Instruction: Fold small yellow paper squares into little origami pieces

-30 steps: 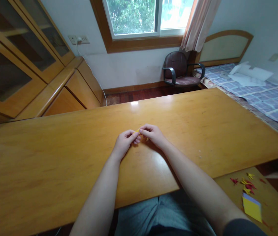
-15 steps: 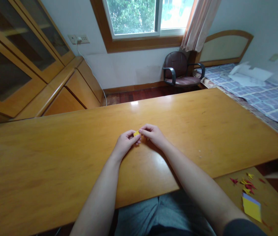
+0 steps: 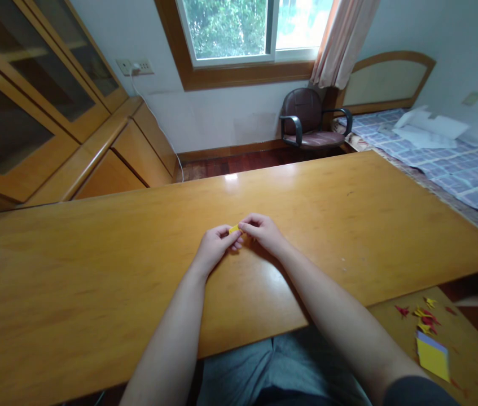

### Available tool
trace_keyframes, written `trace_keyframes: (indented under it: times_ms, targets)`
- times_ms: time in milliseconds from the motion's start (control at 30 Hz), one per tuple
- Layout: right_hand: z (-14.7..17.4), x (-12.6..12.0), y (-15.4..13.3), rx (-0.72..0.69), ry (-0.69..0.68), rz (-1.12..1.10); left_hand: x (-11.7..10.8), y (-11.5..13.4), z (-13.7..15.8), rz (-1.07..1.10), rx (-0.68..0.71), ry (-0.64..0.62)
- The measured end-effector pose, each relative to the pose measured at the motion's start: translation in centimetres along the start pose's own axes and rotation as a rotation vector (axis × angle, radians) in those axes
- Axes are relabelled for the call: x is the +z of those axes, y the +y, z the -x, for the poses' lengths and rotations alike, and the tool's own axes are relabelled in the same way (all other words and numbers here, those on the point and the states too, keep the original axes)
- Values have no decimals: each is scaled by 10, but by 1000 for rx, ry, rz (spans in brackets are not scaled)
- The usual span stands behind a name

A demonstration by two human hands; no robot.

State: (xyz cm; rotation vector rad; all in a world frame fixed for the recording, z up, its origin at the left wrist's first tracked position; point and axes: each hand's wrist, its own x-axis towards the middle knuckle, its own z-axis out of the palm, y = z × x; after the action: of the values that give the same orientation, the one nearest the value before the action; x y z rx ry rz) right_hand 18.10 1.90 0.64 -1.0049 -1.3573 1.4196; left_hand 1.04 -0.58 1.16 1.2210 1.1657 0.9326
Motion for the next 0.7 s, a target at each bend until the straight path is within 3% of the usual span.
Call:
trace_keyframes:
  times_ms: [700]
  targets:
    - [-1, 1, -2, 16, -26, -6, -2, 1, 1, 58, -7, -6]
